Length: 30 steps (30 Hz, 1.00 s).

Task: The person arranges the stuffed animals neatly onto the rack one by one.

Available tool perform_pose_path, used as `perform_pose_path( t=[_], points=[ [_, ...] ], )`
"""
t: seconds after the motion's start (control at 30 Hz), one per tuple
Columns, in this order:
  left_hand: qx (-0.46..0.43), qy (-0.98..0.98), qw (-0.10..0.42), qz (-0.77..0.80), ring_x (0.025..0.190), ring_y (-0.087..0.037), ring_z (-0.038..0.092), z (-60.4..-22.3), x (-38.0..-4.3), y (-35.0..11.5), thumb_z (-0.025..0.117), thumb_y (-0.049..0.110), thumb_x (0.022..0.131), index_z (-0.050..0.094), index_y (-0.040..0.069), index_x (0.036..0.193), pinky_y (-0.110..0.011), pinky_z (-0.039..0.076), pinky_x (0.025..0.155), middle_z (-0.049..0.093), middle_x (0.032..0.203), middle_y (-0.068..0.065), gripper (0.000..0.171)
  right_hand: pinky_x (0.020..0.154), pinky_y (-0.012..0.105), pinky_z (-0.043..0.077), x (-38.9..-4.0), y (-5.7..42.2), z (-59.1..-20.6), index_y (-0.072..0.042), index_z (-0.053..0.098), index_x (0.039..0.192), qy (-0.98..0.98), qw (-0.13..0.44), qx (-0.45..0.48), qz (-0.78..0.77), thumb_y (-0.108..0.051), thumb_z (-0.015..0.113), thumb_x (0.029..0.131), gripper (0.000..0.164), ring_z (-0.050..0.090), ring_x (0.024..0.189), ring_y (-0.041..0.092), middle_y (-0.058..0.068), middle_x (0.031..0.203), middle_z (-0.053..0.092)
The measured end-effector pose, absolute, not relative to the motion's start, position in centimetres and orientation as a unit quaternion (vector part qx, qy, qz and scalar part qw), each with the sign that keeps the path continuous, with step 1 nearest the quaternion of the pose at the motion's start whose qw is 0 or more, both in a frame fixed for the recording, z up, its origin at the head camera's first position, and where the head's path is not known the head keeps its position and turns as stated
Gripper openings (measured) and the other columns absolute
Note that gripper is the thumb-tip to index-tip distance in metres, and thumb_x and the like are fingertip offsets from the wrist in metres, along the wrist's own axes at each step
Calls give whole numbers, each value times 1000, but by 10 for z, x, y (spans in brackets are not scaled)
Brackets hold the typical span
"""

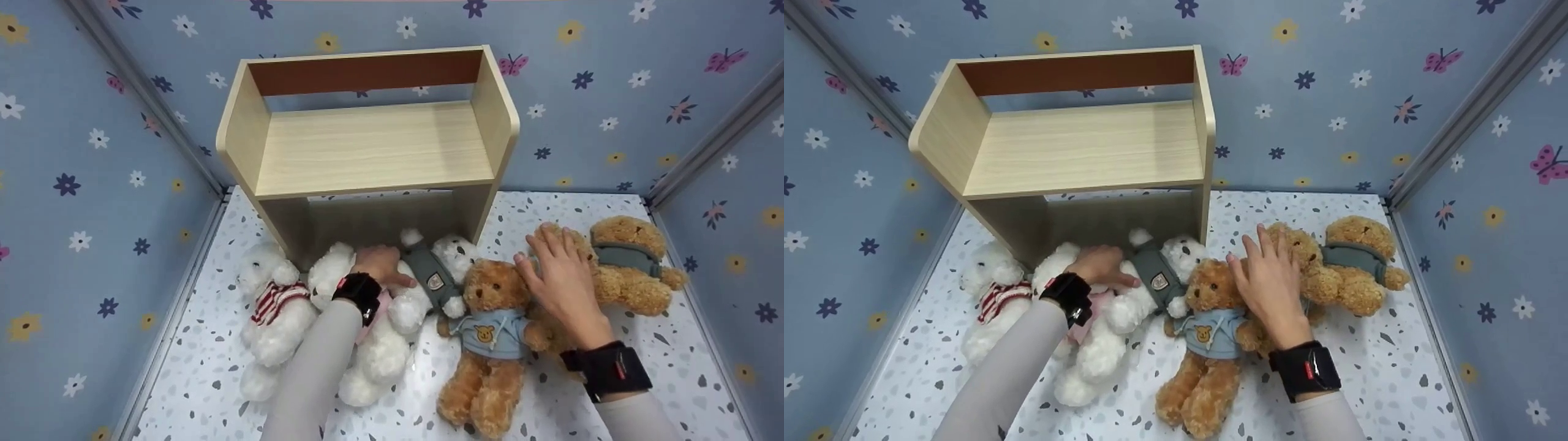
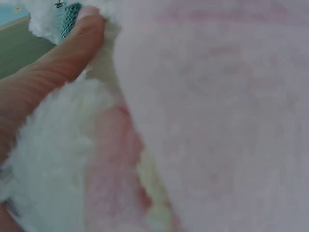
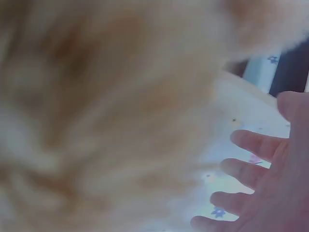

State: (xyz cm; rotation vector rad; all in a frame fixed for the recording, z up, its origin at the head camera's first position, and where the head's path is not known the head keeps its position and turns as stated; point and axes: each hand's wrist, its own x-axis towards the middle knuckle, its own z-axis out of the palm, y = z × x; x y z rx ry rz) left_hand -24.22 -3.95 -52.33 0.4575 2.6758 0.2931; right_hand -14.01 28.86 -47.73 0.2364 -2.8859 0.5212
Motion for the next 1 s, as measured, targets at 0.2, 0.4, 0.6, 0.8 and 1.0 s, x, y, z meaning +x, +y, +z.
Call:
perform_pose_path(
  t=[0.2, 0.4, 0.6, 0.8, 1.0],
  points=[
    [131, 959, 184, 173, 77, -25, 61, -529, -239, -46, 88, 53, 78, 61, 13, 72, -43, 52, 73, 61, 74, -2, 48, 118, 65, 26, -128, 264, -463, 0, 58, 143, -963, 129, 124, 202, -20, 65, 103, 45, 34, 145, 51, 28, 154, 46],
    [109, 956, 147, 227, 66, -20, 54, -532, -234, -51, 88, 50, 79, 59, 16, 69, -39, 47, 67, 52, 65, 3, 45, 116, 63, 32, -114, 227, -467, 1, 63, 138, -941, 141, 158, 265, -15, 69, 100, 41, 41, 142, 49, 26, 150, 51],
    [103, 956, 101, 257, 74, -26, 64, -534, -228, -54, 88, 48, 79, 68, 13, 70, -42, 50, 74, 66, 69, -3, 41, 102, 52, 49, -105, 197, -489, -4, 62, 140, -916, 107, 138, 362, -14, 65, 102, 39, 62, 121, 34, 17, 140, 61],
    [73, 944, 68, 314, 71, -25, 64, -535, -219, -56, 88, 46, 78, 78, 15, 74, -41, 50, 71, 72, 74, -4, 34, 94, 43, 52, -103, 183, -517, -7, 52, 151, -868, -7, 38, 494, -28, 58, 108, 48, 66, 109, 22, 11, 139, 62],
    [29, 931, 55, 360, 56, -16, 37, -539, -211, -56, 86, 46, 81, 49, 15, 58, -35, 34, 57, 39, 57, 4, 53, 109, 44, 47, -107, 180, -527, -10, 41, 158, -849, -84, -40, 520, -46, 53, 107, 64, 54, 135, 27, 12, 154, 51]
  ],
)
